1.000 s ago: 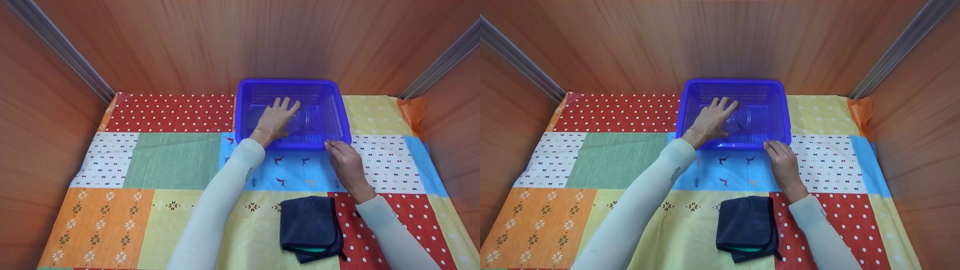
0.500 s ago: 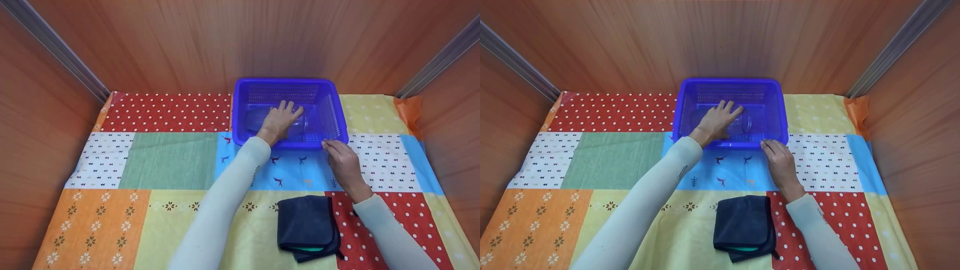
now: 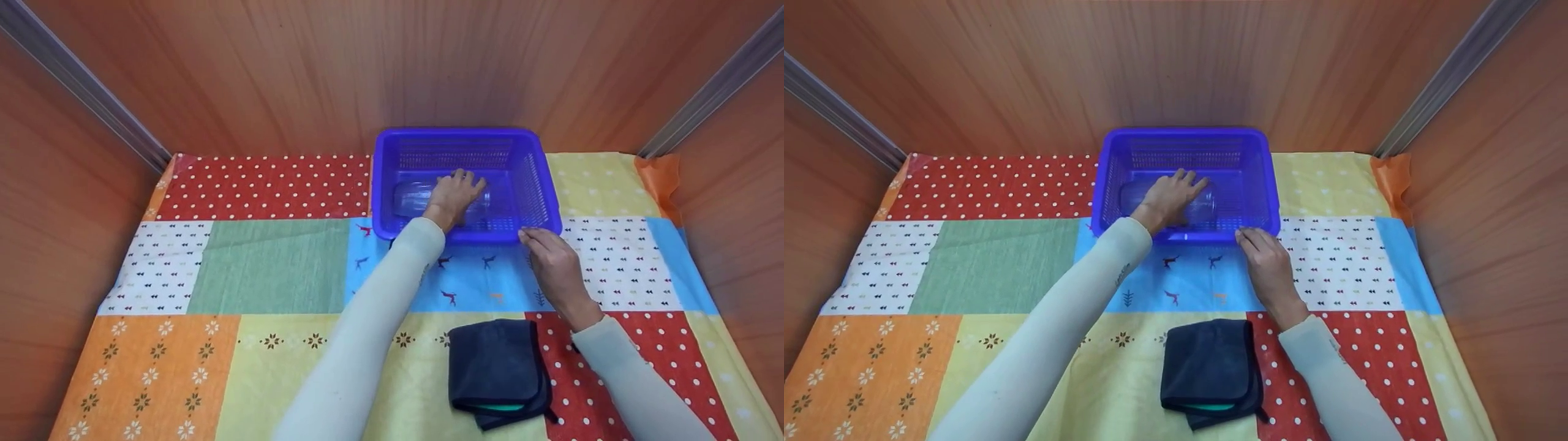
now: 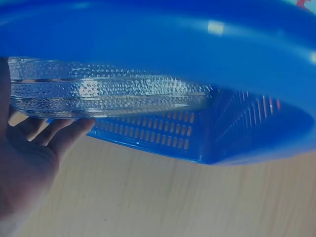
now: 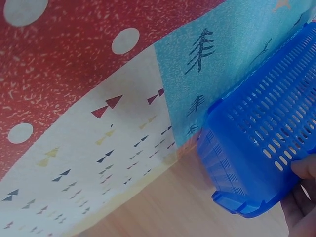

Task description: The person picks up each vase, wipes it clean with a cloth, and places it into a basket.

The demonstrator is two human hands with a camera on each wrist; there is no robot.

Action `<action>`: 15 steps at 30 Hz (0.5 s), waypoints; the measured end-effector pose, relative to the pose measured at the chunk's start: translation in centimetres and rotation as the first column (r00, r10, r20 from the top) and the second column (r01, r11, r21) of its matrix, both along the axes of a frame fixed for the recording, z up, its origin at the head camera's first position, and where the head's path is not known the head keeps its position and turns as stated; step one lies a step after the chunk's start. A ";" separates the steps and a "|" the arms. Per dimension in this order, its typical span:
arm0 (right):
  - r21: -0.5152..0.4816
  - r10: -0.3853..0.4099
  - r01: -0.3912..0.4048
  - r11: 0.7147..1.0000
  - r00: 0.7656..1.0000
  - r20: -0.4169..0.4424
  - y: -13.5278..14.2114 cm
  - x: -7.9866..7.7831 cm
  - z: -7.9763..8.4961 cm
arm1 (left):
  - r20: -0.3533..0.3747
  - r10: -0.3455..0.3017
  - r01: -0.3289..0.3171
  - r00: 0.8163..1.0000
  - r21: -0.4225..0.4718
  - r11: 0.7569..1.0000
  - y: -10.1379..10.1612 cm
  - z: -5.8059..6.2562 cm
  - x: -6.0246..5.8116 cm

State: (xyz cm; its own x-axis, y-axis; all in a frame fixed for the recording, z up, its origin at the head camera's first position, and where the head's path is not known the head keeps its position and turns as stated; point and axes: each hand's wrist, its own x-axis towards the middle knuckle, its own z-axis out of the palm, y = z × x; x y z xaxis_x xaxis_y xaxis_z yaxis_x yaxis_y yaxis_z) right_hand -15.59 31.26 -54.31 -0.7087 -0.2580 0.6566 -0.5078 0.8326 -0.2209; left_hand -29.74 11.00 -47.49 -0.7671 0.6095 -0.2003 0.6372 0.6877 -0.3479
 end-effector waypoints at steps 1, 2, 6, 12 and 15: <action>0.001 0.002 -0.002 1.000 1.000 0.001 0.0 0.0 0.0 | 0.000 0.011 -0.011 1.000 -0.003 1.000 -0.1 0.0 -0.1; 0.002 0.005 -0.005 1.000 1.000 0.000 -0.1 -0.1 0.0 | -0.001 0.021 -0.021 1.000 0.005 1.000 -0.1 0.0 -0.2; 0.008 0.010 -0.010 1.000 1.000 -0.010 -0.1 -0.3 0.0 | 0.013 0.053 -0.054 0.998 0.038 0.998 -0.2 -0.2 -0.4; 0.004 -0.009 0.009 1.000 1.000 0.002 -0.2 -0.3 -0.1 | 0.080 0.112 -0.119 0.991 0.085 0.989 0.0 -0.3 -0.3; -0.004 -0.019 0.019 1.000 1.000 0.022 -0.1 -0.2 -0.3 | 0.157 0.143 -0.165 0.977 0.136 0.977 0.0 -0.1 -0.2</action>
State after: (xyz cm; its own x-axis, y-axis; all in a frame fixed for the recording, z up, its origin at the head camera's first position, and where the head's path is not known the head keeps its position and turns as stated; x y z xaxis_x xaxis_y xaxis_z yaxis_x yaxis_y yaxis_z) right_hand -15.75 31.17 -54.59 -0.7275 -0.2418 0.6421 -0.4869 0.8413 -0.2348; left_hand -29.94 11.02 -47.61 -0.8233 0.5175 -0.2331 0.5559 0.8183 -0.1465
